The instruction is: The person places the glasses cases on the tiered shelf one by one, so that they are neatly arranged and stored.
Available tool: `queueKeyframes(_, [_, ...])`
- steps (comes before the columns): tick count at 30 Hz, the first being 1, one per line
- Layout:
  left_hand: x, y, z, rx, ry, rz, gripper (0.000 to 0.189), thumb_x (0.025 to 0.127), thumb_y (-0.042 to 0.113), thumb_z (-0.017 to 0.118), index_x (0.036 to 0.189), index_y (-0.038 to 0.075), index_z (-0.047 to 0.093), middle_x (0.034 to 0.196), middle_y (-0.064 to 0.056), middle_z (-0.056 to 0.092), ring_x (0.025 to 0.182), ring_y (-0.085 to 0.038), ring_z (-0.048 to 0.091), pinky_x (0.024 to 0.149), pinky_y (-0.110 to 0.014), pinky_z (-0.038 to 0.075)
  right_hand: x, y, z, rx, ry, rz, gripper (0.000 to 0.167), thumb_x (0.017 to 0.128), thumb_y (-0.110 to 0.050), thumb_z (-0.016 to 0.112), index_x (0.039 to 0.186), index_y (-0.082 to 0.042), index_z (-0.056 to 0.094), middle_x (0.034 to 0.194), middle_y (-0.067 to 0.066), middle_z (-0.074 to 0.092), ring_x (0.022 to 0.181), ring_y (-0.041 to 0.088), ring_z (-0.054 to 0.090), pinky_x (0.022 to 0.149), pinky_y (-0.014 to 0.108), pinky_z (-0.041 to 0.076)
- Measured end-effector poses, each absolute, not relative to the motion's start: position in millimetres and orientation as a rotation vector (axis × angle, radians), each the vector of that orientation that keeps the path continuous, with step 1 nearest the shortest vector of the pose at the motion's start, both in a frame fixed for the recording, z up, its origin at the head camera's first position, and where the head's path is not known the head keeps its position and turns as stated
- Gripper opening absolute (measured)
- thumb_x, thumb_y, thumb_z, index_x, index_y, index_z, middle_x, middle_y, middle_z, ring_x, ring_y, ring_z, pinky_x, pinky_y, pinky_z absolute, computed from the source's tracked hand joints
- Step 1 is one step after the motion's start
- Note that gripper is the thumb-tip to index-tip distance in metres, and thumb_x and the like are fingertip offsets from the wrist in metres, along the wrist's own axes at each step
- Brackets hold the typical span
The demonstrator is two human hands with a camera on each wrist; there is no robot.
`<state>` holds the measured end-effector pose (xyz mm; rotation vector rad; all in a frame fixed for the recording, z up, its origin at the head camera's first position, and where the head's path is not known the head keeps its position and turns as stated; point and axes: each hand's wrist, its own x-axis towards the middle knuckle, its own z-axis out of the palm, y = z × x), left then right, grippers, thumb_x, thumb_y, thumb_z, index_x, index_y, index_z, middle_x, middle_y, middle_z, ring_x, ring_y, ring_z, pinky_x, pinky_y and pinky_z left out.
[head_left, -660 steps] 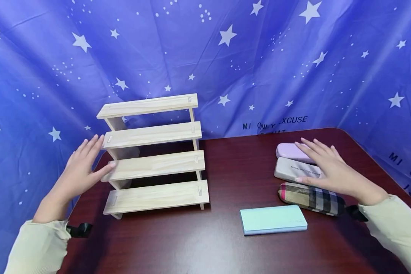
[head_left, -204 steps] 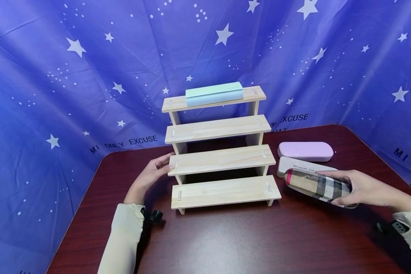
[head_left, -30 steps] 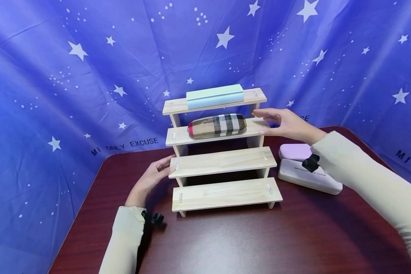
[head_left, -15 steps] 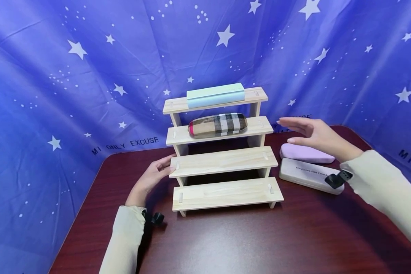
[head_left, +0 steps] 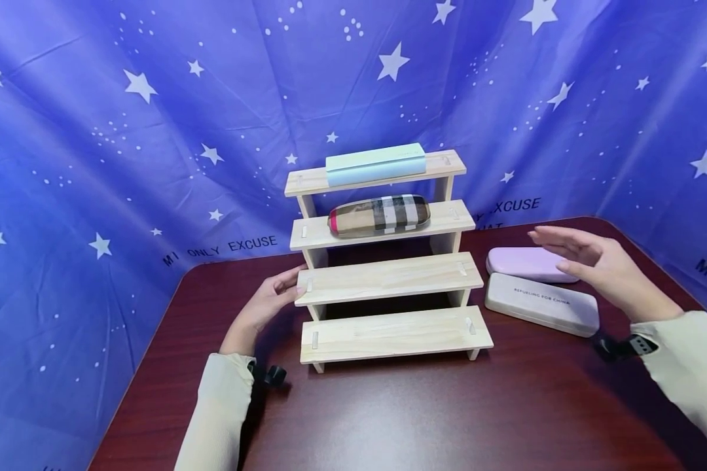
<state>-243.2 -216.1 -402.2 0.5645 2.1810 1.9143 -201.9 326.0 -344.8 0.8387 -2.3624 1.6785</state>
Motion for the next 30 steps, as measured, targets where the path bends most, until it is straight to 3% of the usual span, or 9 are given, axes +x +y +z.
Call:
queueKeyframes(15, [-244.4,-217.4,-402.3,0.554,2.196,1.909,0.054,0.091,0.002,0.054,0.141,-0.007,0.035,0.134,-0.031,0.045,0.103,-0.006,0.057,0.089,-0.021,0.045,-190.7,366.1,-390.0,0.818,-2.447,1.573,0.046,0.085,0.019,0.048,0.13,0.014,0.044,0.129,-0.001,0.058,0.118,0.003,0.051,0.09,0.011,0.041])
queueKeyframes(21, [-244.1,-215.8,-403.6,0.55,2.176,1.911,0.054,0.091,0.001,0.053,0.141,-0.008,0.034,0.133,-0.032,0.045,0.103,-0.006,0.057,0.089,-0.021,0.046,-182.7,373.9,-401.5,0.616,-2.538,1.581,0.048,0.087,0.013,0.053,0.133,0.008,0.044,0.128,-0.01,0.057,0.121,-0.006,0.044,0.092,0.008,0.036])
queueKeyframes(30, [-244.1,-215.9,-403.3,0.548,2.2,1.906,0.055,0.091,0.003,0.054,0.141,-0.007,0.035,0.134,-0.03,0.045,0.103,-0.006,0.057,0.088,-0.02,0.046,-183.0,376.9,-413.8,0.598,-2.618,1.613,0.047,0.088,0.009,0.054,0.134,0.007,0.044,0.128,-0.009,0.057,0.118,-0.005,0.046,0.088,0.009,0.036])
